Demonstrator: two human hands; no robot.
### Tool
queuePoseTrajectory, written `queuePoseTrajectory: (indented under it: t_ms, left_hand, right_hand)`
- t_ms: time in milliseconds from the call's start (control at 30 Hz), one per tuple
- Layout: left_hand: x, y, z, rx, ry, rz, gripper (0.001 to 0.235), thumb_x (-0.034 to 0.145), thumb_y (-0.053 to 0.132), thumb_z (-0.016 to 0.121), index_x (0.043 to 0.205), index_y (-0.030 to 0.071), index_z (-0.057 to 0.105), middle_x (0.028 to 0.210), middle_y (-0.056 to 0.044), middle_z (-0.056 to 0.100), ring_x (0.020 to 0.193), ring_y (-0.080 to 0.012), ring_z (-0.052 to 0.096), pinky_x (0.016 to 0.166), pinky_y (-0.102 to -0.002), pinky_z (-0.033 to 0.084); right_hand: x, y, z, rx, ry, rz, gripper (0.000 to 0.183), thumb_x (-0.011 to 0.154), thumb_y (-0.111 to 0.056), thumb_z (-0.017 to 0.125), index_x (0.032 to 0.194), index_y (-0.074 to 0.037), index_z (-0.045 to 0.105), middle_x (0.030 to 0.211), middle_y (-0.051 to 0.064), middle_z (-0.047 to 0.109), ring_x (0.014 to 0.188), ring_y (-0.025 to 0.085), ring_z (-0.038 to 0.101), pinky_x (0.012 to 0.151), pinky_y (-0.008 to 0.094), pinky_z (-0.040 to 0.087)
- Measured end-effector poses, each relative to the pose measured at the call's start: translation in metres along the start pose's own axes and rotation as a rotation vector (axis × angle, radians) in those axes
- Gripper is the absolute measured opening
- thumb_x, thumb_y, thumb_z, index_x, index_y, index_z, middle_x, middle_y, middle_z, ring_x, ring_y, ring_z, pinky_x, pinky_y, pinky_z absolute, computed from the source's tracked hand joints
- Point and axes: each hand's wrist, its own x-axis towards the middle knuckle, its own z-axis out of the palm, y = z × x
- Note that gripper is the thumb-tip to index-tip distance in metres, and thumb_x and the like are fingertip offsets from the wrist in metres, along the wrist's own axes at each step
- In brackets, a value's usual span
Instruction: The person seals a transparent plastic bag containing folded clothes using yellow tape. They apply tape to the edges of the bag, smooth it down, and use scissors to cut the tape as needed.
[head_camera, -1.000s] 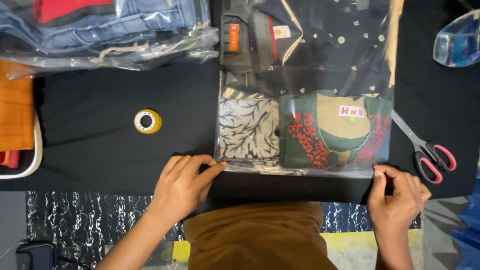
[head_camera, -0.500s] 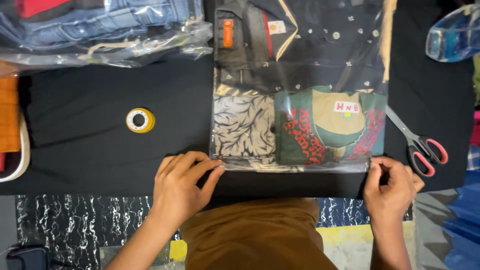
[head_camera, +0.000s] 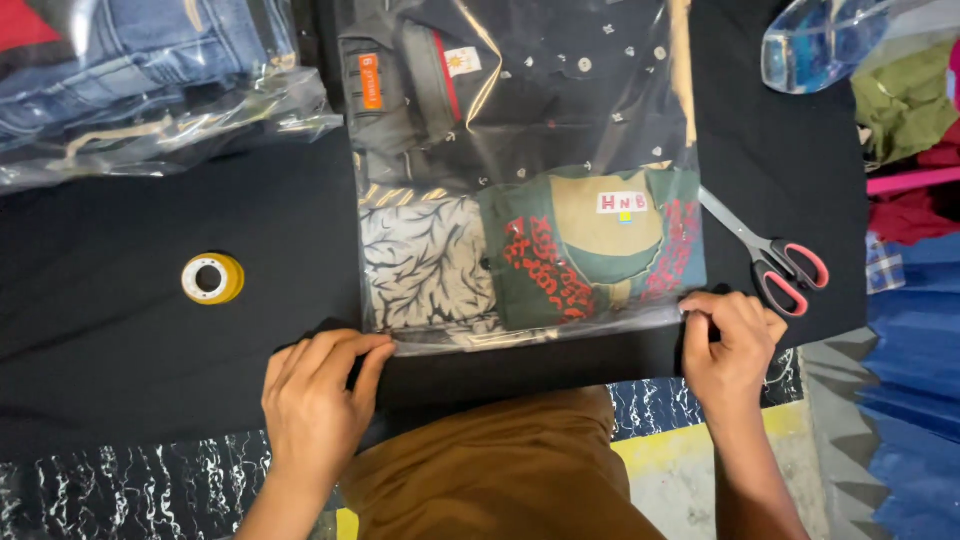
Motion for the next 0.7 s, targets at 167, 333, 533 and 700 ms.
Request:
queuePoseTrajectory:
  t_ms: [167,333,533,700]
  left_hand:
    - [-0.004,0.0,0.005,-0.053,0.044,0.003,0.01,0.082,0.009,0.083,0.091,0.008,0.078,0.092,-0.001,0.071,0.074,-0.0186,0.061,0.084,-0.033,0.047]
    - [-0.008,0.002,0.008,-0.08,0.082,0.002,0.011,0.083,0.006,0.083,0.092,0.006,0.077,0.091,-0.003,0.071,0.075,-0.018,0.06,0.086,-0.033,0.045]
    - [-0.017,-0.003,0.019,-0.118,0.108,-0.03,0.011,0.084,0.002,0.083,0.092,0.004,0.076,0.091,-0.003,0.073,0.076,-0.0181,0.061,0.088,-0.033,0.045]
    - [-0.012,-0.001,0.006,-0.183,0.008,-0.378,0.031,0.083,0.009,0.086,0.108,0.002,0.069,0.079,0.002,0.075,0.056,-0.0119,0.049,0.069,-0.026,0.045]
  right_hand:
    - [-0.006,0.003,0.003,0.01,0.056,-0.009,0.02,0.088,0.012,0.065,0.093,-0.005,0.076,0.084,0.006,0.061,0.077,0.023,0.048,0.094,0.033,0.031]
    - [-0.01,0.0,0.003,-0.014,0.12,-0.016,0.023,0.088,0.014,0.069,0.095,-0.004,0.08,0.084,0.006,0.061,0.079,0.021,0.048,0.095,0.034,0.03]
    - [-0.018,0.007,0.002,0.001,0.17,-0.052,0.033,0.081,0.017,0.063,0.1,-0.003,0.082,0.095,0.01,0.059,0.085,0.023,0.048,0.097,0.036,0.03]
    - [-0.023,0.013,0.001,0.009,0.142,-0.022,0.041,0.077,0.011,0.063,0.106,-0.008,0.083,0.102,0.009,0.058,0.084,0.022,0.044,0.096,0.035,0.028]
